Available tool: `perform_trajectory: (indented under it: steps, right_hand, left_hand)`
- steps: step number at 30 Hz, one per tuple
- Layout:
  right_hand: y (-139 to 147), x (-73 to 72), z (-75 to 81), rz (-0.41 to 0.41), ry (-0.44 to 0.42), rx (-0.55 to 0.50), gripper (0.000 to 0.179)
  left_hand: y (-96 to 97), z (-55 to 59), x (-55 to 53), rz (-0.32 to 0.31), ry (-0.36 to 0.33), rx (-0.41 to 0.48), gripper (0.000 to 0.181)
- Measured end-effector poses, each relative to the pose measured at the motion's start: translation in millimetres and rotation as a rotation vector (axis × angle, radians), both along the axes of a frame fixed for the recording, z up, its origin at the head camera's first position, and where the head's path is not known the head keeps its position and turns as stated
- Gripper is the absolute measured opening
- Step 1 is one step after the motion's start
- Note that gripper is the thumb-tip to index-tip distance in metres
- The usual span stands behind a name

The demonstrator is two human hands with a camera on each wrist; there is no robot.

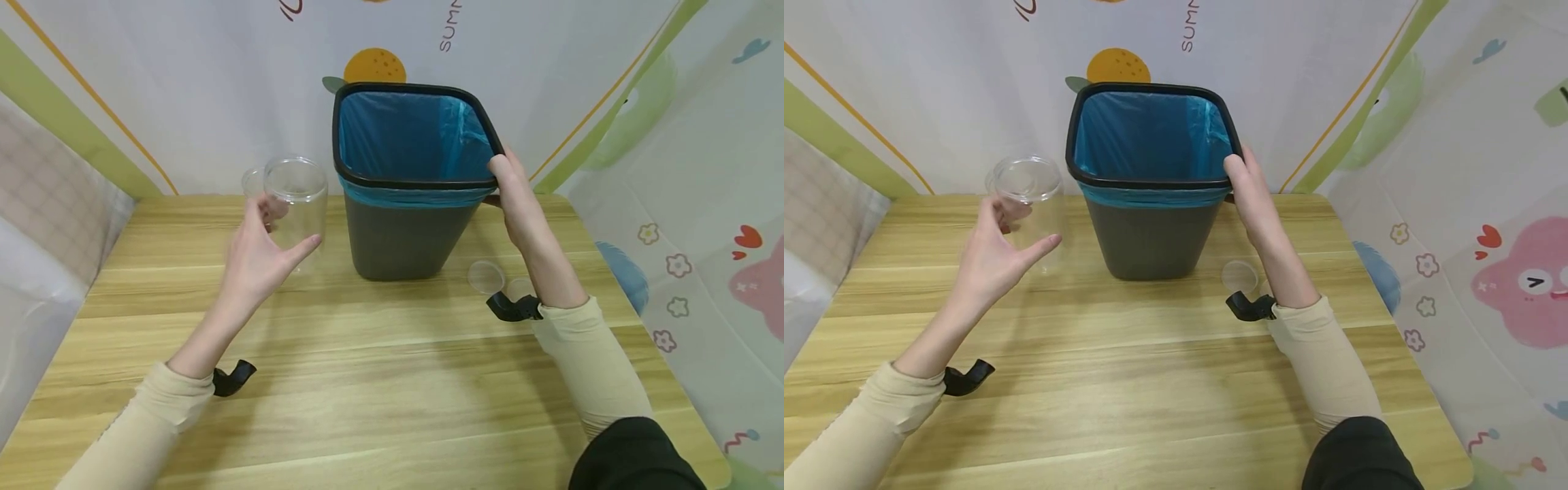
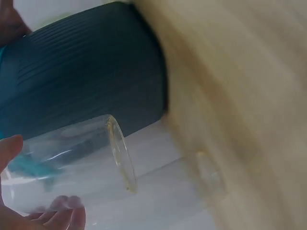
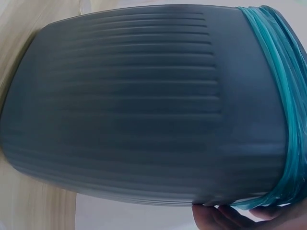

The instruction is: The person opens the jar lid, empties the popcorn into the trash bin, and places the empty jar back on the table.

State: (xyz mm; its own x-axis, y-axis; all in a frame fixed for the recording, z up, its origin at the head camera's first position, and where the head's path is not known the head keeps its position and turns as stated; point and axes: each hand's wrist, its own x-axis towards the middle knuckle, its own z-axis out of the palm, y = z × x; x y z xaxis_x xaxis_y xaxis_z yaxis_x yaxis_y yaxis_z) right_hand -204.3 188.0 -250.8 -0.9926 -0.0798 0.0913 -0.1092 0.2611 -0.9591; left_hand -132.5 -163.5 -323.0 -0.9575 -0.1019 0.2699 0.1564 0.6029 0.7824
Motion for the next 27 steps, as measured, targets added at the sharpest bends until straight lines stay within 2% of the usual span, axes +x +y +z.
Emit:
perform_trajectory:
  steps: [6, 10, 19, 27]
  right_hand:
    - [0.8, 0.3, 0.2, -0.014, -0.008, -0.007, 0.064]
    - [-0.1, -0.8, -0.1, -0.019, -0.006, -0.013, 0.063]
    - [0.3, -2.3, -2.3, -0.014, -0.009, -0.019, 0.060]
    - [1.2, -3.1, -2.4, -0.004, 0.002, -0.029, 0.060]
  left_hand:
    - [5.7, -23.8, -2.3, -0.053, -0.064, 0.004, 0.091]
    - [7.8, -32.3, -3.9, -0.060, -0.101, -0.008, 0.091]
    - [8.2, -44.1, -11.5, -0.076, -0.125, -0.027, 0.086]
    - [11.1, -49.1, -12.6, -0.083, -0.094, -0.044, 0.082]
